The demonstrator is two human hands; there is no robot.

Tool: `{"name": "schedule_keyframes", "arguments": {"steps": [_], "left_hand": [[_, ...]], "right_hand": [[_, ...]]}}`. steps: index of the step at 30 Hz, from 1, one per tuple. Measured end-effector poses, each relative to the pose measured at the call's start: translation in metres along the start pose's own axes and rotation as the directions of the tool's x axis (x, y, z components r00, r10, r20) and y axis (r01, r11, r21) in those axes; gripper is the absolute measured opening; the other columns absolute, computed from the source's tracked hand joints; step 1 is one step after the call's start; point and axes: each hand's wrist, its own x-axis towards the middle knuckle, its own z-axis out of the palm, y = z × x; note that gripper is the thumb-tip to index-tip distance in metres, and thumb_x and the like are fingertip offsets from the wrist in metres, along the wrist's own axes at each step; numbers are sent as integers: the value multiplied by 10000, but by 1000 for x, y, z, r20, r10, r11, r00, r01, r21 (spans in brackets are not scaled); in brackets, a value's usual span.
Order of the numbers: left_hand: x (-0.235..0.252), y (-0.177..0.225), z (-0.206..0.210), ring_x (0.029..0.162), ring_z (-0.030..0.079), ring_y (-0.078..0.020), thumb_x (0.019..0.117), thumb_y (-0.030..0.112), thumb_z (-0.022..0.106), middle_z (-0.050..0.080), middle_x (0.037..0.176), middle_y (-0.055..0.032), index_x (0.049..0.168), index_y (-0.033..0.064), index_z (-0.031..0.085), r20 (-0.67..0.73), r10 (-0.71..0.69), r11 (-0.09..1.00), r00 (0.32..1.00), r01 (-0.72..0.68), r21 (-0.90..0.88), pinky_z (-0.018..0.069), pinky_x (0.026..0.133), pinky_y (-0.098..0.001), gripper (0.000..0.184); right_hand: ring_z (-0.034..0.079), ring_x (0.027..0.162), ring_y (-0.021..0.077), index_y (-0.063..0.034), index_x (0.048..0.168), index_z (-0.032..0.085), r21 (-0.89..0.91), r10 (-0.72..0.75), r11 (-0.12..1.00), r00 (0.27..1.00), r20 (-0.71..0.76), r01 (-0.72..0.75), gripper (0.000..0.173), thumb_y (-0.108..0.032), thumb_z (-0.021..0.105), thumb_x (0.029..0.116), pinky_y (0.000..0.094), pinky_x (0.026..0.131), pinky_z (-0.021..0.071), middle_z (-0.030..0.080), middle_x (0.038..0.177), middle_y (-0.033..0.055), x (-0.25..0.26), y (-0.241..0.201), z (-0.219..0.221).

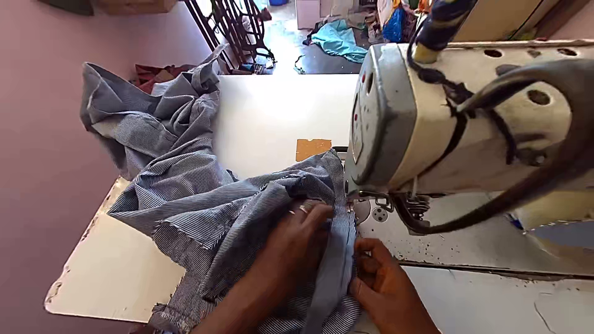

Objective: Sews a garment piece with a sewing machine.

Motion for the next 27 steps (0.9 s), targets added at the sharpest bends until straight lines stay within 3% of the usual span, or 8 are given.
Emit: {"name": "schedule_keyframes", "arguments": {"steps": [2, 5, 8, 10, 12, 13, 15, 27], "left_hand": [[3, 6, 9, 1059, 693, -221, 878, -11, 690, 706, 1155, -101, 1149, 65, 709, -4, 20, 996, 1000, -20, -91, 580, 910, -390, 282], [5, -7, 18, 1053, 671, -152, 899, -21, 621, 710, 1096, -60, 1040, 67, 756, -80, 60, 981, 995, -74, -179, 547, 935, -285, 214], [5, -12, 14, 1070, 655, -75, 914, -2, 581, 717, 1101, -21, 1058, 70, 762, -93, 12, 960, 996, -38, -279, 523, 955, -221, 242], [5, -10, 11, 1066, 650, -47, 936, 17, 582, 712, 1121, -13, 1075, 66, 751, -70, -33, 935, 997, 7, -354, 527, 942, -213, 225], [4, -8, 12, 1068, 646, -51, 931, 25, 601, 698, 1154, -13, 1064, 75, 764, -71, -41, 933, 997, 13, -360, 536, 939, -220, 216], [3, -5, 15, 1082, 646, -83, 908, 32, 614, 702, 1168, -28, 1047, 82, 776, -96, -3, 954, 995, -26, -300, 532, 949, -247, 219], [-1, -3, 22, 1091, 659, -165, 884, 60, 614, 720, 1182, -47, 1042, 119, 789, -122, 105, 987, 987, -118, -108, 528, 948, -333, 243], [-12, 1, 29, 1192, 622, -229, 869, 67, 590, 678, 1307, -19, 1208, 203, 753, -2, 173, 977, 985, -171, 124, 504, 969, -417, 400]], "right_hand": [[736, 831, 85, -14, 1341, 492, -89, 20, 996, 1000, 5, -20, 413, -37, 626, 951, 264, 747, 624, 753, 982, 23, -8, -2, -3], [588, 541, 80, -20, 1427, 535, -404, -1, 915, 1000, 14, 6, 441, -191, 602, 1026, 275, 532, 526, 651, 693, -14, -20, -4, -11], [578, 489, 205, -60, 1353, 675, -819, -253, 543, 966, 53, 187, 398, -253, 583, 1017, 379, 458, 483, 633, 616, 56, -30, 0, -12], [622, 690, 239, -150, 1238, 766, -916, -496, 273, 859, 128, 295, 329, -304, 596, 1001, 362, 567, 494, 663, 786, 64, -24, 15, -15], [659, 1083, 269, -201, 1184, 774, -916, -574, 174, 793, 205, 362, 289, -329, 571, 1022, 427, 865, 507, 724, 1185, 68, -17, 23, -20], [613, 1251, 272, -205, 1158, 761, -908, -572, 154, 784, 241, 391, 283, -338, 542, 1038, 472, 1006, 463, 685, 1334, 51, -15, 25, -22], [566, 1349, 238, -182, 1062, 731, -893, -572, 155, 775, 268, 423, 281, -355, 509, 1053, 511, 1121, 377, 676, 1369, 18, -12, 28, -25], [524, 1392, 205, -169, 1144, 689, -883, -533, 201, 803, 265, 425, 284, -349, 483, 1064, 504, 1164, 303, 663, 1390, 9, -17, 33, -30]]}}
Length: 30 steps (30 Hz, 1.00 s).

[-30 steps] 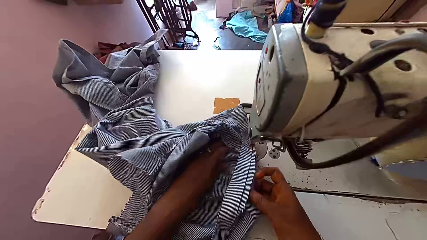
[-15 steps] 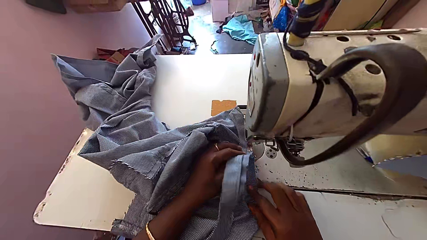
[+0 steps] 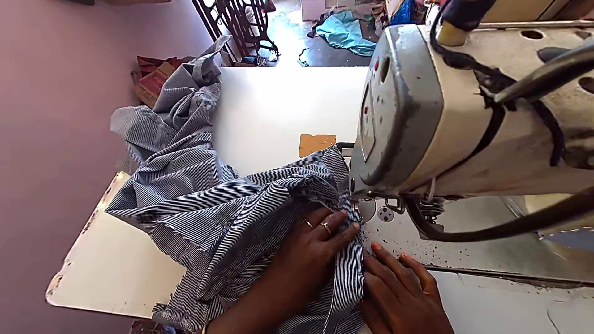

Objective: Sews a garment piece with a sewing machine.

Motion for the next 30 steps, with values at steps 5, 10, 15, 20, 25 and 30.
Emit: {"name": "schedule_keyframes", "arguments": {"steps": [5, 10, 15, 20, 25, 30], "left_hand": [[-1, 6, 5, 1193, 617, -238, 846, 72, 605, 670, 1313, -32, 1233, 203, 739, -3, -47, 999, 999, 47, -3, 499, 965, -441, 430], [4, 3, 2, 1194, 613, -277, 809, 107, 638, 675, 1285, -52, 1218, 190, 747, 0, -46, 998, 999, 46, -34, 489, 956, -481, 431], [8, -3, 5, 1261, 579, -302, 837, 101, 629, 644, 1358, -69, 1301, 210, 711, 44, -57, 997, 997, 59, -45, 460, 1017, -513, 483], [15, -11, 0, 1207, 601, -278, 838, 128, 635, 670, 1285, -53, 1229, 223, 744, 22, -30, 998, 999, 31, -48, 473, 992, -486, 417], [21, -30, -5, 1263, 570, -292, 872, 144, 608, 637, 1344, -85, 1255, 297, 742, 75, 69, 994, 995, -63, -84, 448, 1038, -501, 433], [18, -43, -15, 1222, 606, -219, 930, 154, 588, 709, 1219, -37, 1162, 194, 776, -20, 159, 966, 987, -159, -203, 464, 1044, -420, 302]], "right_hand": [[515, 1397, 201, -167, 1153, 680, -3, 4, 1000, 1000, 4, -4, 277, -331, 476, 1063, 493, 1175, 276, 663, 1389, 17, -1, 2, 0], [543, 1362, 199, -170, 1148, 699, -14, 18, 1000, 1000, 22, -18, 275, -324, 491, 1054, 495, 1160, 281, 699, 1325, 27, 1, 1, -3], [514, 1382, 211, -183, 1143, 682, -26, 34, 999, 999, 26, -33, 259, -335, 490, 1058, 488, 1148, 269, 675, 1365, 19, 5, 0, -1], [539, 1319, 227, -185, 1140, 676, -60, 35, 998, 999, 0, -35, 267, -346, 479, 1061, 468, 1086, 295, 681, 1348, -3, 12, -2, 2], [567, 1278, 243, -205, 1146, 711, -89, 21, 996, 999, -35, -24, 311, -383, 472, 1056, 488, 1065, 325, 706, 1302, -15, 13, -2, 7], [542, 1354, 247, -230, 1223, 723, -58, 36, 998, 999, -24, -38, 300, -324, 499, 1045, 514, 1101, 330, 691, 1342, -38, 9, -16, 8]]}}
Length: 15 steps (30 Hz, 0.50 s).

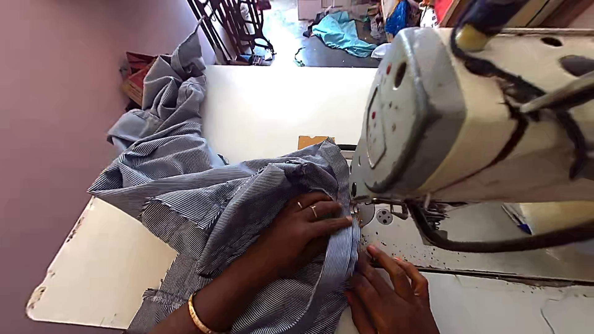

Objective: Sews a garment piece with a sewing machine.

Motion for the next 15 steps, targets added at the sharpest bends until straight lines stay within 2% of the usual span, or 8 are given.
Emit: {"name": "schedule_keyframes", "arguments": {"steps": [2, 5, 9, 15], "left_hand": [[0, 3, -1, 1180, 631, -185, 928, 147, 575, 733, 1163, -22, 1144, 170, 778, -39, 12, 1000, 999, -12, 3, 475, 1022, -364, 297], [0, 3, 0, 1169, 635, -145, 937, 147, 577, 734, 1164, -8, 1144, 172, 773, -36, 44, 999, 998, -43, 32, 472, 1030, -303, 286], [-1, 3, 1, 1188, 638, -193, 939, 173, 577, 725, 1206, -39, 1152, 200, 780, 52, 92, 988, 994, -98, 117, 467, 1029, -379, 295], [-5, 3, -3, 1249, 608, -201, 955, 212, 566, 699, 1274, -38, 1223, 239, 754, 108, 88, 987, 990, -102, 126, 443, 1072, -393, 328]], "right_hand": [[524, 1371, 229, -256, 1249, 709, -2, 4, 1000, 1000, -9, -4, 310, -333, 483, 1051, 507, 1108, 322, 679, 1360, -62, -1, 0, 2], [520, 1372, 217, -253, 1211, 717, 1, -1, 1000, 1000, -21, 1, 302, -352, 477, 1056, 499, 1113, 317, 683, 1350, -73, -1, 2, 3], [527, 1370, 226, -224, 1111, 732, 6, -10, 1000, 1000, -10, 10, 290, -353, 478, 1056, 504, 1116, 316, 697, 1329, -45, -2, 4, 4], [536, 1354, 225, -214, 1117, 734, 16, -7, 1000, 1000, -18, 7, 278, -330, 492, 1050, 491, 1124, 314, 700, 1321, -27, -2, 5, 3]]}}
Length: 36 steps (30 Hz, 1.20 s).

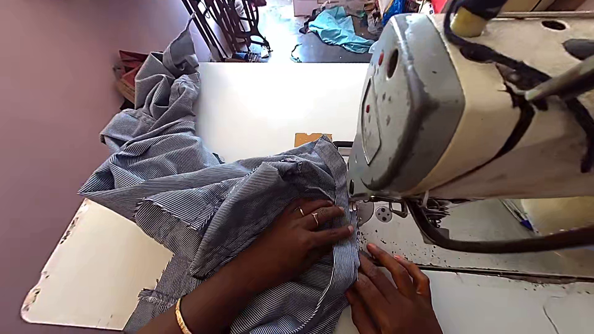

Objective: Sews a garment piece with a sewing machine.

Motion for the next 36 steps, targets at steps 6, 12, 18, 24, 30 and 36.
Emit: {"name": "schedule_keyframes", "arguments": {"steps": [6, 12, 18, 24, 30, 36], "left_hand": [[5, -14, 12, 1338, 547, -252, 991, 214, 560, 647, 1368, -76, 1298, 252, 724, 42, -35, 995, 999, 39, -90, 404, 1129, -472, 351], [4, -7, -3, 1229, 618, -218, 982, 194, 552, 719, 1180, -53, 1112, 177, 779, 18, 146, 989, 989, -145, -42, 460, 1101, -403, 262], [-6, 3, -7, 1223, 629, -76, 941, 28, 523, 732, 1178, -29, 1088, 70, 751, -68, -106, 944, 992, 79, -320, 477, 1079, -233, 275], [-7, 10, 1, 1268, 619, -169, 950, 106, 543, 740, 1179, -37, 1108, 145, 781, -59, 13, 996, 998, -19, -89, 465, 1106, -310, 289], [-7, 13, 4, 1269, 614, -194, 987, 124, 532, 725, 1214, -35, 1161, 179, 774, -2, 46, 999, 999, -46, 11, 447, 1132, -354, 303], [-6, 23, 6, 1242, 617, -177, 953, 120, 546, 721, 1184, -27, 1153, 195, 776, 5, -19, 1000, 1000, 19, 19, 448, 1113, -329, 314]], "right_hand": [[571, 1271, 212, -221, 1096, 739, -30, 22, 999, 1000, -18, -23, 292, -339, 477, 1042, 457, 1038, 339, 704, 1304, -31, 9, 3, 2], [579, 1285, 177, -211, 1179, 746, 43, -119, 992, 992, -47, 121, 300, -101, 526, 1009, 384, 1067, 382, 726, 1265, -48, -4, 7, -1], [572, 1293, 195, -221, 1245, 713, 21, -134, 991, 990, -49, 135, 343, -83, 505, 1010, 360, 1039, 413, 690, 1333, -5, -8, 6, 1], [597, 1252, 178, -227, 1186, 749, 50, -123, 991, 990, -73, 127, 332, -86, 512, 1001, 355, 1036, 411, 723, 1266, -26, -8, 7, 1], [597, 1255, 183, -214, 1162, 753, 49, -119, 991, 991, -66, 123, 306, -99, 516, 1007, 357, 1042, 409, 727, 1257, -10, -8, 7, 0], [604, 1245, 200, -203, 1149, 749, 36, -89, 995, 995, -50, 91, 318, -76, 501, 994, 360, 1033, 417, 727, 1258, 1, -9, 7, -2]]}}
